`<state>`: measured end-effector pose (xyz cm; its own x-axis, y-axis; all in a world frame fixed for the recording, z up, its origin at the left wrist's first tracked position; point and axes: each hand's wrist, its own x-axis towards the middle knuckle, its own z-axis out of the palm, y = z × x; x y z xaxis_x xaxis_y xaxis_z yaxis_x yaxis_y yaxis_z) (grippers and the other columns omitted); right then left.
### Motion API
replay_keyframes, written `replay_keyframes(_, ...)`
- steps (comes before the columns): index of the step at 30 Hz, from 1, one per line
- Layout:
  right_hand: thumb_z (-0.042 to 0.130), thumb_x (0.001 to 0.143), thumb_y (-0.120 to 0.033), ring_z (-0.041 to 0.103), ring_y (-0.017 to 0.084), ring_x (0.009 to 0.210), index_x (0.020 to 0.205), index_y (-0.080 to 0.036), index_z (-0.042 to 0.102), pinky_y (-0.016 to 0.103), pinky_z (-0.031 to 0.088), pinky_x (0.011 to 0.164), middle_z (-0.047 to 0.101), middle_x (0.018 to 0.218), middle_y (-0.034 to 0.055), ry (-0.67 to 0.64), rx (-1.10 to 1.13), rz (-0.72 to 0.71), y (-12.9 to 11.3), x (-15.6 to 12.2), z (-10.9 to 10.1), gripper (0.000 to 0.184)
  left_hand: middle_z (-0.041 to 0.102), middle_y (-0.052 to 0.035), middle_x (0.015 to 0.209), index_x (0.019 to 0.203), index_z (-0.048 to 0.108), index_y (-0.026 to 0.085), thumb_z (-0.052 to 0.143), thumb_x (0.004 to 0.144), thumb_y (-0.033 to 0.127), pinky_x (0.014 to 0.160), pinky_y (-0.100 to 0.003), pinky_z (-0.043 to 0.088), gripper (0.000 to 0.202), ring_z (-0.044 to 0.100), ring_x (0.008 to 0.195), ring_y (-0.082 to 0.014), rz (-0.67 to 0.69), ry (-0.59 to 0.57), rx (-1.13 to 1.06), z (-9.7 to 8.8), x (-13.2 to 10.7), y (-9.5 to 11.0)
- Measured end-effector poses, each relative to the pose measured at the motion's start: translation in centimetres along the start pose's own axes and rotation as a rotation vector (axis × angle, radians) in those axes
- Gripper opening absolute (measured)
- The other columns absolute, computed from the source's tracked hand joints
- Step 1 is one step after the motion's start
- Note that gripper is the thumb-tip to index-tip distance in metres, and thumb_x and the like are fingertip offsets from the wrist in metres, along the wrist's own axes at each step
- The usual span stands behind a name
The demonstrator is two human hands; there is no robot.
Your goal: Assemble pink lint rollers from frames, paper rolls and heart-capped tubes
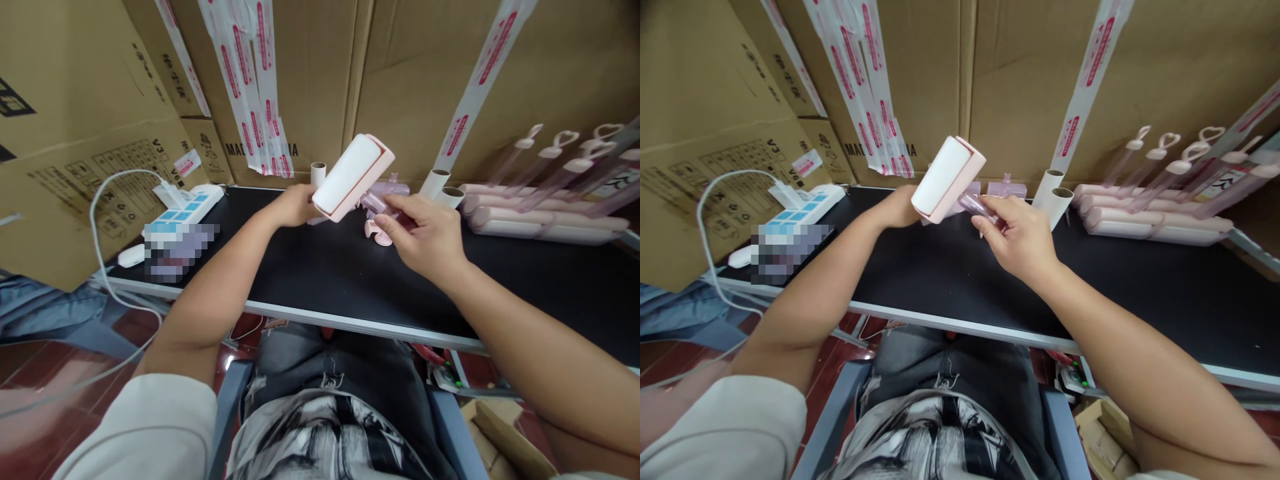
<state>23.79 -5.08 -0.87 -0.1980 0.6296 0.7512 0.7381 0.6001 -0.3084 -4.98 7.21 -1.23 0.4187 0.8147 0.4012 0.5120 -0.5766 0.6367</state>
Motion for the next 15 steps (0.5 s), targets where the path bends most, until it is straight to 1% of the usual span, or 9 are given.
replay_keyframes(1,0.065,0.102,-0.048,0.074,0.029,0.080,0.123,-0.024,0.083,0.045,0.059,0.079,0.083,0.098,0.0106,-0.010,0.001,-0.001,0.1,0.0,0.1,0.036,0.082,-0.0115,0.109,0.112,0.077,0.018,0.088,0.075,0.042,0.100,-0.051,0.062,0.046,0.077,0.107,-0.0337,-0.060,0.051,-0.062,-0.8,0.0,0.2)
replay_keyframes(2,0.066,0.102,-0.047,0.075,0.030,0.082,0.124,-0.024,0.083,0.046,0.060,0.080,0.084,0.101,0.0110,-0.021,0.002,-0.004,0.2,0.0,0.1,0.036,0.081,-0.0106,0.105,0.112,0.074,0.018,0.085,0.079,0.045,0.093,-0.047,0.063,0.044,0.077,0.100,-0.0300,-0.110,0.105,-0.124,-1.6,0.0,0.4)
replay_keyframes(3,0.066,0.102,-0.046,0.076,0.030,0.085,0.125,-0.024,0.083,0.046,0.060,0.081,0.085,0.105,0.0115,-0.032,0.005,-0.008,0.4,0.0,0.2,0.036,0.079,-0.0098,0.106,0.115,0.071,0.019,0.082,0.082,0.048,0.087,-0.044,0.064,0.045,0.077,0.096,-0.0270,-0.138,0.149,-0.198,-2.2,0.0,0.7)
replay_keyframes(4,0.066,0.102,-0.045,0.077,0.031,0.087,0.126,-0.023,0.083,0.047,0.060,0.082,0.085,0.109,0.0122,-0.041,0.007,-0.010,0.5,0.0,0.3,0.037,0.079,-0.0093,0.108,0.119,0.068,0.020,0.080,0.085,0.051,0.084,-0.042,0.064,0.048,0.077,0.094,-0.0253,-0.144,0.190,-0.284,-2.8,-0.1,1.1)
replay_keyframes(5,0.066,0.102,-0.044,0.077,0.032,0.090,0.127,-0.022,0.083,0.047,0.060,0.083,0.085,0.112,0.0128,-0.048,0.008,-0.009,0.6,0.0,0.4,0.037,0.078,-0.0088,0.112,0.122,0.066,0.021,0.079,0.086,0.054,0.083,-0.040,0.064,0.051,0.077,0.095,-0.0245,-0.130,0.206,-0.358,-3.1,-0.2,1.5)
replay_keyframes(7,0.066,0.102,-0.042,0.078,0.032,0.092,0.127,-0.021,0.083,0.048,0.060,0.083,0.085,0.116,0.0136,-0.058,0.010,0.003,0.8,0.0,0.6,0.037,0.077,-0.0086,0.118,0.125,0.064,0.023,0.079,0.086,0.062,0.084,-0.039,0.064,0.057,0.078,0.099,-0.0247,-0.081,0.188,-0.435,-3.3,-0.4,2.2)
replay_keyframes(10,0.066,0.101,-0.041,0.077,0.032,0.092,0.127,-0.021,0.083,0.048,0.060,0.084,0.085,0.114,0.0130,-0.068,0.012,0.020,0.9,0.0,0.7,0.036,0.077,-0.0097,0.121,0.126,0.063,0.023,0.086,0.078,0.070,0.084,-0.036,0.061,0.071,0.078,0.101,-0.0249,-0.032,0.142,-0.450,-2.7,-0.7,2.9)
replay_keyframes(13,0.067,0.101,-0.040,0.076,0.032,0.090,0.125,-0.020,0.083,0.047,0.060,0.084,0.084,0.110,0.0126,-0.063,0.020,0.013,1.0,0.0,0.8,0.035,0.078,-0.0106,0.120,0.125,0.063,0.021,0.095,0.068,0.070,0.085,-0.032,0.059,0.082,0.077,0.105,-0.0245,-0.014,0.088,-0.466,-2.1,-0.7,3.1)
replay_keyframes(15,0.067,0.101,-0.039,0.076,0.032,0.089,0.125,-0.019,0.083,0.047,0.059,0.084,0.084,0.109,0.0128,-0.057,0.020,0.008,1.0,0.0,0.8,0.035,0.078,-0.0111,0.120,0.123,0.065,0.019,0.097,0.065,0.069,0.090,-0.032,0.058,0.082,0.076,0.110,-0.0252,0.005,0.054,-0.473,-2.1,-0.7,3.2)
